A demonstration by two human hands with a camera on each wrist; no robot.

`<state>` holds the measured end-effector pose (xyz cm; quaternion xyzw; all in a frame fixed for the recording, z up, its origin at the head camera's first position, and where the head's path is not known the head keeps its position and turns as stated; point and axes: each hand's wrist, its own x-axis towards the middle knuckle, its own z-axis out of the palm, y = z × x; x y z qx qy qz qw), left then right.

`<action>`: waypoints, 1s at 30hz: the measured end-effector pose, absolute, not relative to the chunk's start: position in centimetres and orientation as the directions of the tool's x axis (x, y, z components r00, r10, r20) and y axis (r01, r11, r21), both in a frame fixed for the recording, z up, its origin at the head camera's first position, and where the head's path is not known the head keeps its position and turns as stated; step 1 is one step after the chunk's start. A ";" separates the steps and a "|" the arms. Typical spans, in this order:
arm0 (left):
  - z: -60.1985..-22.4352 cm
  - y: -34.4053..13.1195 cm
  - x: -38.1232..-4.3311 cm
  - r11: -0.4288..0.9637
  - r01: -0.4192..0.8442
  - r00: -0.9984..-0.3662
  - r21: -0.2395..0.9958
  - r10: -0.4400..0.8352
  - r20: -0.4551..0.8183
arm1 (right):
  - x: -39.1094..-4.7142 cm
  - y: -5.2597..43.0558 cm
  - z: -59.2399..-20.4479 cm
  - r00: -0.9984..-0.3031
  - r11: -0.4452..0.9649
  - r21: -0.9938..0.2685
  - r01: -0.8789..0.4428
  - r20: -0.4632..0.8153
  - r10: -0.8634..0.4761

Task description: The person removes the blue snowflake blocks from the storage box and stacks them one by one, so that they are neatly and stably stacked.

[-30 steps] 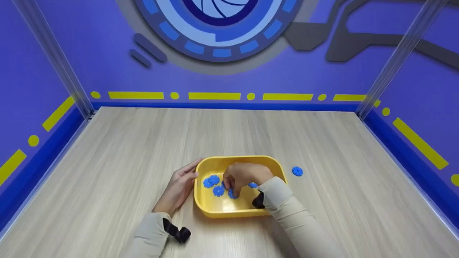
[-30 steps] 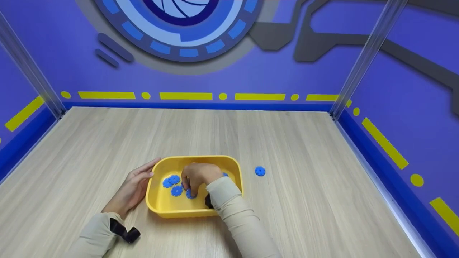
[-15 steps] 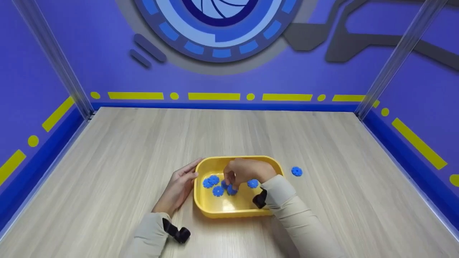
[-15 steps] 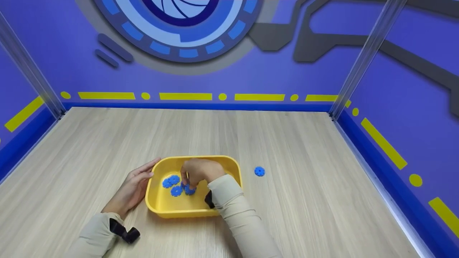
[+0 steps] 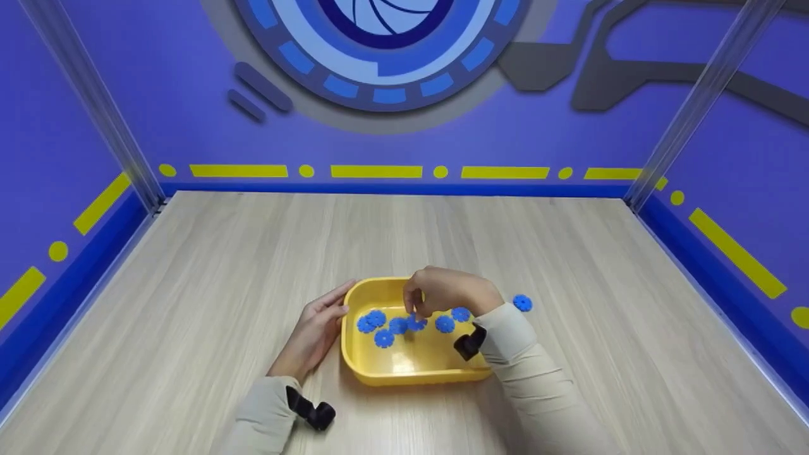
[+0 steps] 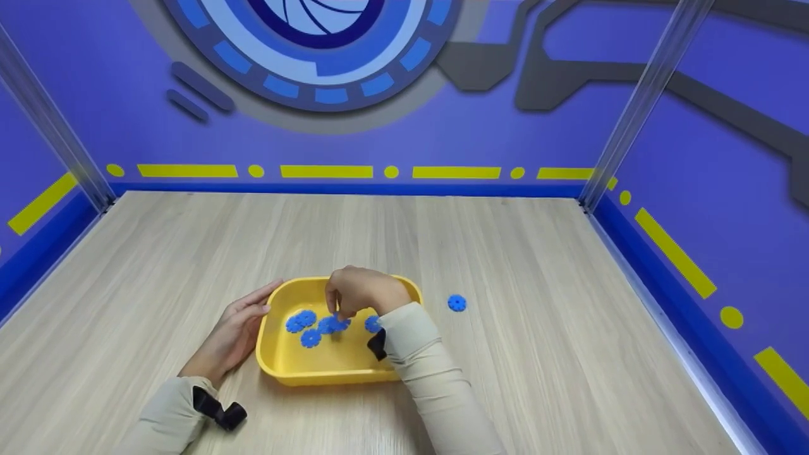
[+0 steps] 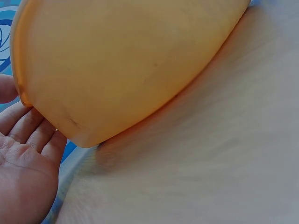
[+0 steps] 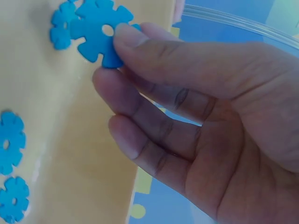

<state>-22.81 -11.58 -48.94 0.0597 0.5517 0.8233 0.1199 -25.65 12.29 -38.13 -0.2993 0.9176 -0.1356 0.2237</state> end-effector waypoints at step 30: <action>-49.2 -11.5 -22.9 -0.366 -0.127 -0.969 0.922 0.242 -0.037 | -25.5 19.6 -37.0 -0.835 0.741 -0.462 -0.487 -0.002 -0.551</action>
